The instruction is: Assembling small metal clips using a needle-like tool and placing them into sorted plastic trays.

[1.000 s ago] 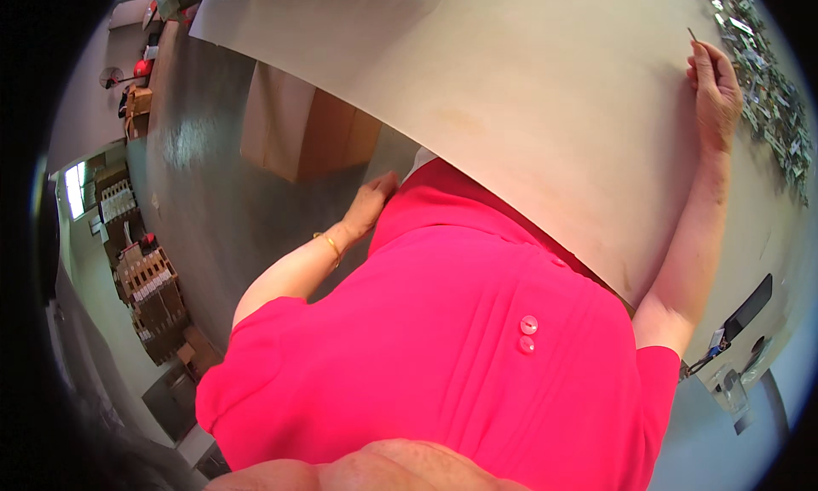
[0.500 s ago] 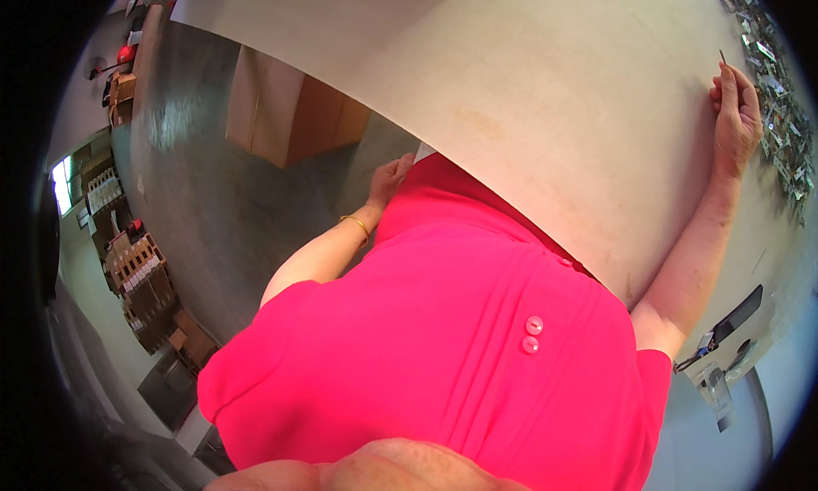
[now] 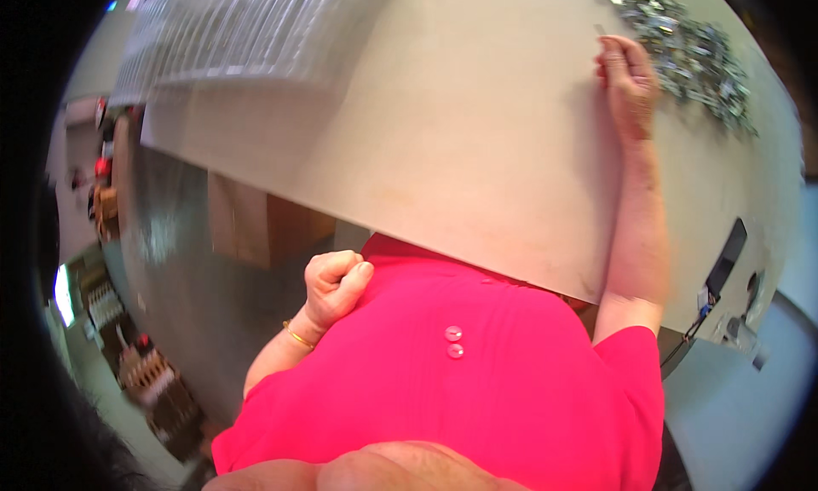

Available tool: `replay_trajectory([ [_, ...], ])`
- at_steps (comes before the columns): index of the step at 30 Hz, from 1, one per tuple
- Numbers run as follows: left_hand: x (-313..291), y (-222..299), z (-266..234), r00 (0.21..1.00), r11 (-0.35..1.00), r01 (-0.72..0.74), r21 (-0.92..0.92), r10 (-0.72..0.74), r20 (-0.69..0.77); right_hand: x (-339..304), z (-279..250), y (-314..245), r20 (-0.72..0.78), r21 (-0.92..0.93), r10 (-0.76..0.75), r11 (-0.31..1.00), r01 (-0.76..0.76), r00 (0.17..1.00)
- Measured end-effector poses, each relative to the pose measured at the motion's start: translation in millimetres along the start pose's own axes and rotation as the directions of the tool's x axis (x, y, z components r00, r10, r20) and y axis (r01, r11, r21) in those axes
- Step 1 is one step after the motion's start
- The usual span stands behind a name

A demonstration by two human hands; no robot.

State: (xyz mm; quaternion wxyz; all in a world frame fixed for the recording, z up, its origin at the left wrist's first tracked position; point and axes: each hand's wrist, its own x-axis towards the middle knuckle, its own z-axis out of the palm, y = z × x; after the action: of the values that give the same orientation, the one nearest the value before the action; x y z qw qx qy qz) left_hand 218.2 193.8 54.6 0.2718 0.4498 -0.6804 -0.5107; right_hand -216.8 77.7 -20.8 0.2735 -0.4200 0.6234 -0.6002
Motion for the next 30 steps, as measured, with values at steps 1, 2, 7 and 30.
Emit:
replay_trajectory([
  [1,10.8,6.6,4.2,1.000,0.995,0.015,-0.094,-0.014,0.007,-1.1,0.5,-4.5,-0.006,-0.004,0.007,1.000,-0.007,1.000],
  [2,23.8,13.5,10.5,0.999,0.995,-0.026,-0.096,0.030,0.038,-2.2,0.2,-5.6,-0.001,0.033,0.000,0.999,0.000,1.000],
  [7,94.4,42.9,59.4,0.964,0.964,-0.238,-0.121,0.249,0.093,-7.6,-0.7,-8.0,0.036,-0.007,-0.055,0.998,0.055,0.998],
  [30,347.4,104.7,283.0,0.474,0.160,-0.857,0.491,0.621,0.625,-46.6,-7.5,-0.3,0.461,-0.269,-0.339,0.827,0.493,0.820],
])
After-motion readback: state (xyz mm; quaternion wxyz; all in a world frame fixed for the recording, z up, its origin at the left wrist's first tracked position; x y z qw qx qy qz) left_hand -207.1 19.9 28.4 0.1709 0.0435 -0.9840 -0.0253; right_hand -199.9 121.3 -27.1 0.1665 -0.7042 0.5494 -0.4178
